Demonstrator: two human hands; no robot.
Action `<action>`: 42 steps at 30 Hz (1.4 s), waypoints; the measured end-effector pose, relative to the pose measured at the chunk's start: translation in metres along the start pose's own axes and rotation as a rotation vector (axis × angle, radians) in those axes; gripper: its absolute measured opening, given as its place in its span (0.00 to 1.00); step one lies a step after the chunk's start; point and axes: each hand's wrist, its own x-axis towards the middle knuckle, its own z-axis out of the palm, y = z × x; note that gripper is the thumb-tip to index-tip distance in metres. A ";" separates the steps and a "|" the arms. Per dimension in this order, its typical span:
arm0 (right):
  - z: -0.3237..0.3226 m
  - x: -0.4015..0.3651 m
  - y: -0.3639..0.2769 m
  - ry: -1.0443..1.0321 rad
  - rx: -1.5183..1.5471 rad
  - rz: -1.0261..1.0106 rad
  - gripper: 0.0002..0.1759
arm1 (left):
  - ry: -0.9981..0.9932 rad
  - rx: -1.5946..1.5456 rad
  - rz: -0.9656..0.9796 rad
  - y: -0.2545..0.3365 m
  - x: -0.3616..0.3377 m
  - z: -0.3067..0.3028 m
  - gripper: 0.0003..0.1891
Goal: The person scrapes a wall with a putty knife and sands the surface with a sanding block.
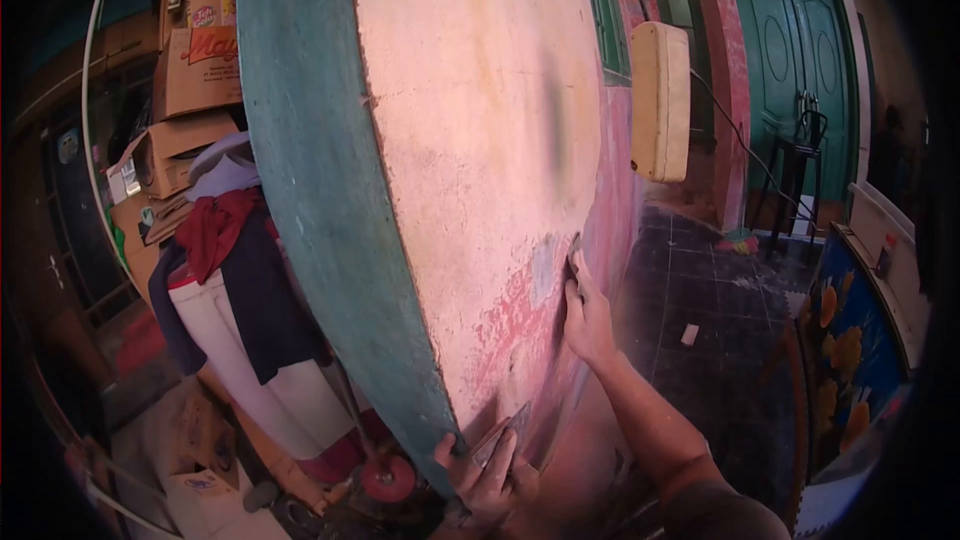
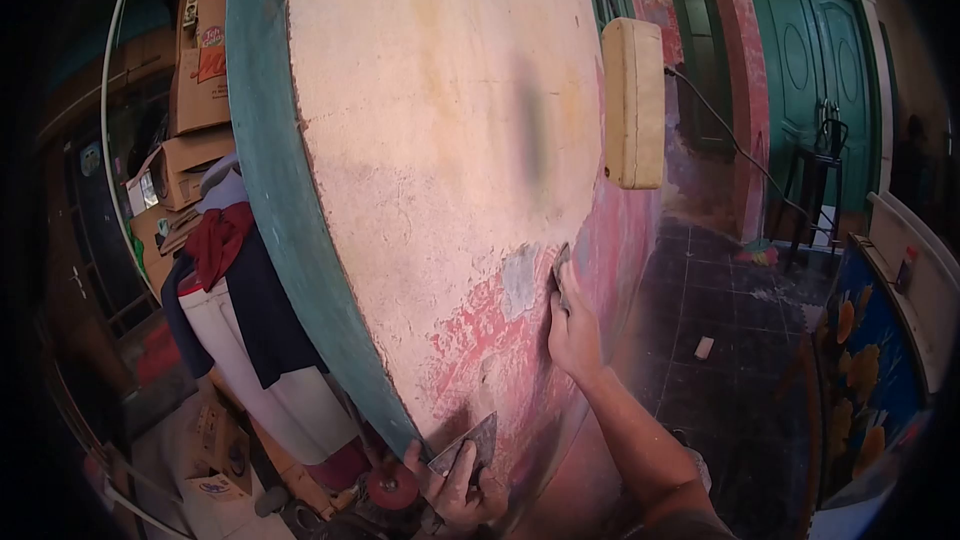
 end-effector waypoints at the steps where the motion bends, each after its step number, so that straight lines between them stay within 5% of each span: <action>1: -0.002 -0.003 -0.012 -0.019 -0.040 -0.064 0.37 | -0.016 0.012 0.001 0.000 0.000 0.000 0.20; 7: -0.014 0.012 -0.061 -0.103 -0.275 -0.511 0.36 | 0.009 0.091 0.072 0.000 0.007 0.006 0.19; 12: -0.025 0.070 0.017 -0.021 -0.275 -0.246 0.40 | 0.040 0.114 0.101 -0.002 0.012 0.009 0.19; 18: -0.010 0.059 -0.018 0.063 -0.339 -0.418 0.39 | 0.079 0.157 0.138 -0.007 0.010 0.017 0.18; 22: -0.011 0.069 0.040 0.151 -0.236 -0.040 0.39 | 0.103 0.159 0.156 -0.008 0.010 0.025 0.18; 29: -0.003 0.064 0.000 0.175 -0.266 -0.359 0.38 | 0.155 0.160 0.194 -0.015 0.008 0.034 0.17; 32: -0.012 0.066 0.050 0.144 -0.188 0.026 0.37 | 0.170 0.151 0.201 -0.015 0.008 0.037 0.17; 35: -0.013 0.068 0.048 0.119 -0.060 0.046 0.36 | 0.172 0.149 0.207 -0.016 0.005 0.036 0.17; 40: 0.005 0.065 -0.015 0.161 -0.303 -0.425 0.39 | 0.182 0.149 0.204 -0.016 0.002 0.034 0.17; 42: 0.003 0.066 0.022 0.169 -0.255 -0.255 0.39 | 0.182 0.145 0.211 -0.014 0.000 0.033 0.17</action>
